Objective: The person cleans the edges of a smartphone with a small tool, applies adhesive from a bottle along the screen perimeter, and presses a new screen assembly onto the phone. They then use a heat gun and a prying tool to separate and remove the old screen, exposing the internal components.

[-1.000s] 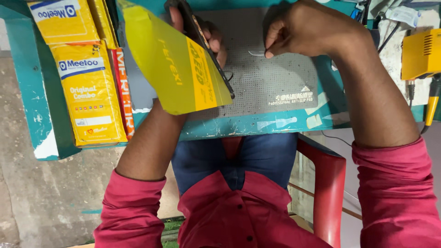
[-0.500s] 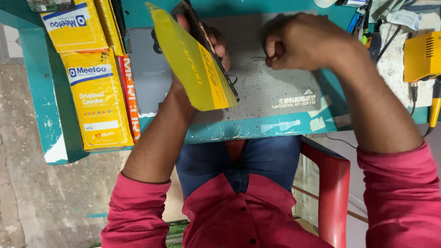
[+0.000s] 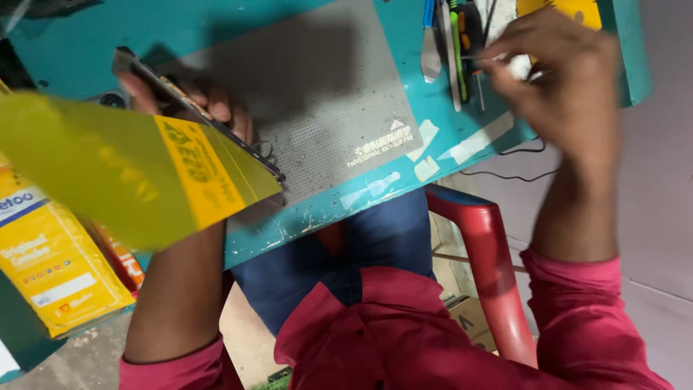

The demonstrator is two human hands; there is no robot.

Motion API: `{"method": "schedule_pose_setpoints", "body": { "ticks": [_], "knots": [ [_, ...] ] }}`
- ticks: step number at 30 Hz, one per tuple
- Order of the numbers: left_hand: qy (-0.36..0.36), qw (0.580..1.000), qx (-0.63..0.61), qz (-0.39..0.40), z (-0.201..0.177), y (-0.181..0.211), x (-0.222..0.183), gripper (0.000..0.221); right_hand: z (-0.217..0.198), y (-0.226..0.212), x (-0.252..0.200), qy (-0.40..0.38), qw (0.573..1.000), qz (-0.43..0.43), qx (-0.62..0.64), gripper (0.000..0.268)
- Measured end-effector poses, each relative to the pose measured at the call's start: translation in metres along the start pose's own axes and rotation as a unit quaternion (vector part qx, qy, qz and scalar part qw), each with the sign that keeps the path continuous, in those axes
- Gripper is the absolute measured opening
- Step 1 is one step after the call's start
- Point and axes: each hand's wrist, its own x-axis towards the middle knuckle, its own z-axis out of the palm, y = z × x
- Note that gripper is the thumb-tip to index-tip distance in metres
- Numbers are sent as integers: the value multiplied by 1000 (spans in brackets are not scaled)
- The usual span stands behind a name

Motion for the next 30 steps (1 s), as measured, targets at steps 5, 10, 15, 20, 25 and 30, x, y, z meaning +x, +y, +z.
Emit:
{"method": "schedule_pose_setpoints", "body": {
  "ticks": [5,10,15,20,25,30],
  "knots": [
    [53,995,-86,28,-1,-11,16,72,-33,33,-37,17,985,53,-163,13],
    [36,999,1,-8,16,1,-7,71,-21,50,-40,32,955,32,-293,15],
    [11,1000,-9,-18,18,-2,11,72,-10,50,-30,11,937,38,-348,12],
    [81,996,14,-26,39,2,-7,70,8,55,-22,-25,910,39,-412,11],
    [54,998,-3,-39,29,-4,-3,74,20,69,-32,-54,907,55,-415,17],
    [15,999,-9,-32,18,-6,0,71,19,60,-30,-30,903,37,-427,5]
  ]
}}
